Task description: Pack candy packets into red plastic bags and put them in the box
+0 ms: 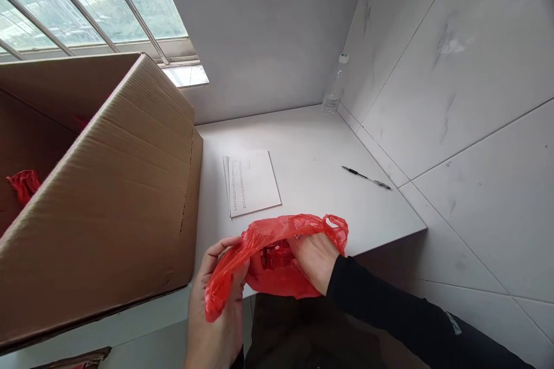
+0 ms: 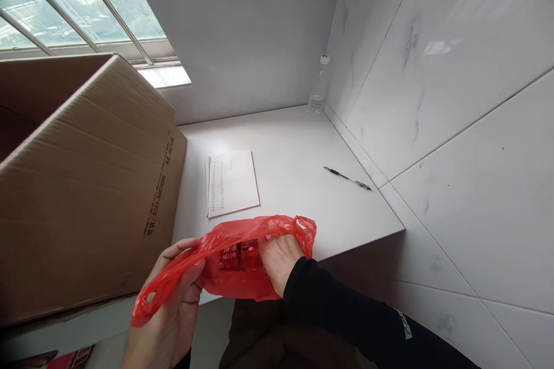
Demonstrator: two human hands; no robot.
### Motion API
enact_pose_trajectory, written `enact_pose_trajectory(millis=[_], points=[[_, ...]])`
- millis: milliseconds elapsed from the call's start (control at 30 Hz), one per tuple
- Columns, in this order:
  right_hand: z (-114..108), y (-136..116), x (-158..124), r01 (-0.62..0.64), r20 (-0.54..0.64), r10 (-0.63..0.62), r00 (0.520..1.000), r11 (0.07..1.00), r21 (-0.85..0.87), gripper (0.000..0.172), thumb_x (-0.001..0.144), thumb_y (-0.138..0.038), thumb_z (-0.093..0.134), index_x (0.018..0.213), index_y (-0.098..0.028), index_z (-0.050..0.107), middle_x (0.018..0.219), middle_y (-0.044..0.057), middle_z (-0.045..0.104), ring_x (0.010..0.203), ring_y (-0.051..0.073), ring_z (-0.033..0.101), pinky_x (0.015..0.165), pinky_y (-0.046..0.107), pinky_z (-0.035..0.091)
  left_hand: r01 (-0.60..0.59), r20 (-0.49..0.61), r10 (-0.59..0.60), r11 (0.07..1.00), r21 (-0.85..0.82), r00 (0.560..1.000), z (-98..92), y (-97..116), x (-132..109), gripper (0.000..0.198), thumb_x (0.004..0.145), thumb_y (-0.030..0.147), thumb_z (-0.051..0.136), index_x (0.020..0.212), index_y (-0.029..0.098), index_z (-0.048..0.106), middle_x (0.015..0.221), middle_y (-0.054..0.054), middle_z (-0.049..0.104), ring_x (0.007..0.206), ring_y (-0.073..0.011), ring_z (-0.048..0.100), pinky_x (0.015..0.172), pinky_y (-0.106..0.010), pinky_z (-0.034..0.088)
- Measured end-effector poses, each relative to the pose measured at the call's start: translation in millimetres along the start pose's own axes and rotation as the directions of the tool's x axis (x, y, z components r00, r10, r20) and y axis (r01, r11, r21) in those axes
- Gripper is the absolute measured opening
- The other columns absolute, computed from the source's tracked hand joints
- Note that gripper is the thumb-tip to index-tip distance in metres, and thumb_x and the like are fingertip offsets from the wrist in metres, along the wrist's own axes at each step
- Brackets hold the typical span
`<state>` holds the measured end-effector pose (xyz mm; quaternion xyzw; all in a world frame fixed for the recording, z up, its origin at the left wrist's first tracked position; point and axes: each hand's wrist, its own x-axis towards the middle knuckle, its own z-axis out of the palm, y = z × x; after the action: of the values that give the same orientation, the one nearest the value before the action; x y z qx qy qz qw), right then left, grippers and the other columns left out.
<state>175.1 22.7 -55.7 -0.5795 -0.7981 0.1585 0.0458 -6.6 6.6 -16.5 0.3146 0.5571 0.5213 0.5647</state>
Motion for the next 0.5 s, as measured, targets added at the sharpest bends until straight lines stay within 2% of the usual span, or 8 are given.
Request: enact_pose_trajectory(millis=[100, 167, 267, 367, 433, 500], points=[[-13, -1, -2, -0.019, 0.160, 0.024, 0.987, 0.999, -0.031, 0.029, 0.084, -0.012, 0.061, 0.113, -0.013, 0.065, 0.098, 0.012, 0.073, 0.089, 0.026, 0.069, 0.071, 0.033, 0.049, 0.039, -0.038, -0.040, 0.999, -0.018, 0.998, 4.0, 1, 3, 0.048, 0.067, 0.041, 0.089, 0.106, 0.024, 0.068, 0.107, -0.005, 0.070, 0.092, -0.0248, 0.071, 0.068, -0.029, 0.060], [-23, -2, -3, -0.043, 0.160, 0.055, 0.986, 0.996, -0.081, 0.026, 0.088, -0.015, 0.060, 0.114, -0.014, 0.064, 0.101, 0.013, 0.072, 0.089, 0.027, 0.069, 0.070, 0.034, 0.049, 0.043, -0.068, -0.042, 0.999, 0.001, 0.997, 6.2, 3, 5, 0.045, 0.065, 0.040, 0.090, 0.101, 0.022, 0.069, 0.100, -0.005, 0.071, 0.092, -0.0256, 0.071, 0.070, -0.030, 0.060], [-34, -5, -2, -0.090, 0.171, 0.116, 0.978, 0.984, -0.156, 0.028, 0.085, -0.007, 0.062, 0.112, -0.013, 0.064, 0.099, 0.014, 0.072, 0.089, 0.028, 0.070, 0.070, 0.035, 0.050, 0.050, -0.063, -0.048, 0.998, 0.038, 0.997, 8.0, 4, 7, 0.038, 0.066, 0.036, 0.089, 0.094, 0.020, 0.070, 0.087, -0.003, 0.072, 0.091, -0.0261, 0.071, 0.073, -0.031, 0.059], [-39, -7, 2, -0.129, 0.249, 0.175, 0.953, 0.973, -0.193, 0.039, 0.079, 0.001, 0.064, 0.117, -0.010, 0.062, 0.091, 0.013, 0.073, 0.085, 0.028, 0.072, 0.066, 0.033, 0.050, 0.029, -0.067, -0.024, 0.997, 0.076, 0.997, 9.6, 1, 10, 0.033, 0.070, 0.038, 0.088, 0.092, 0.021, 0.070, 0.079, -0.001, 0.071, 0.085, -0.0241, 0.071, 0.068, -0.029, 0.058], [-38, -8, 6, -0.143, 0.226, 0.189, 0.956, 0.968, -0.207, 0.051, 0.078, 0.002, 0.066, 0.127, -0.011, 0.057, 0.098, 0.015, 0.073, 0.091, 0.028, 0.071, 0.067, 0.032, 0.051, 0.019, -0.094, -0.011, 0.996, 0.082, 0.996, 11.8, 0, 11, 0.033, 0.072, 0.043, 0.086, 0.086, 0.020, 0.068, 0.075, 0.000, 0.070, 0.078, -0.0218, 0.070, 0.064, -0.027, 0.056], [-36, -8, 10, -0.159, 0.199, 0.203, 0.959, 0.964, -0.215, 0.052, 0.080, 0.001, 0.065, 0.130, -0.011, 0.055, 0.102, 0.016, 0.073, 0.093, 0.028, 0.071, 0.068, 0.033, 0.052, 0.049, -0.126, -0.042, 0.997, 0.058, 0.991, 14.7, -1, 12, 0.037, 0.071, 0.050, 0.085, 0.082, 0.019, 0.068, 0.074, -0.001, 0.070, 0.075, -0.0217, 0.070, 0.062, -0.028, 0.055]])
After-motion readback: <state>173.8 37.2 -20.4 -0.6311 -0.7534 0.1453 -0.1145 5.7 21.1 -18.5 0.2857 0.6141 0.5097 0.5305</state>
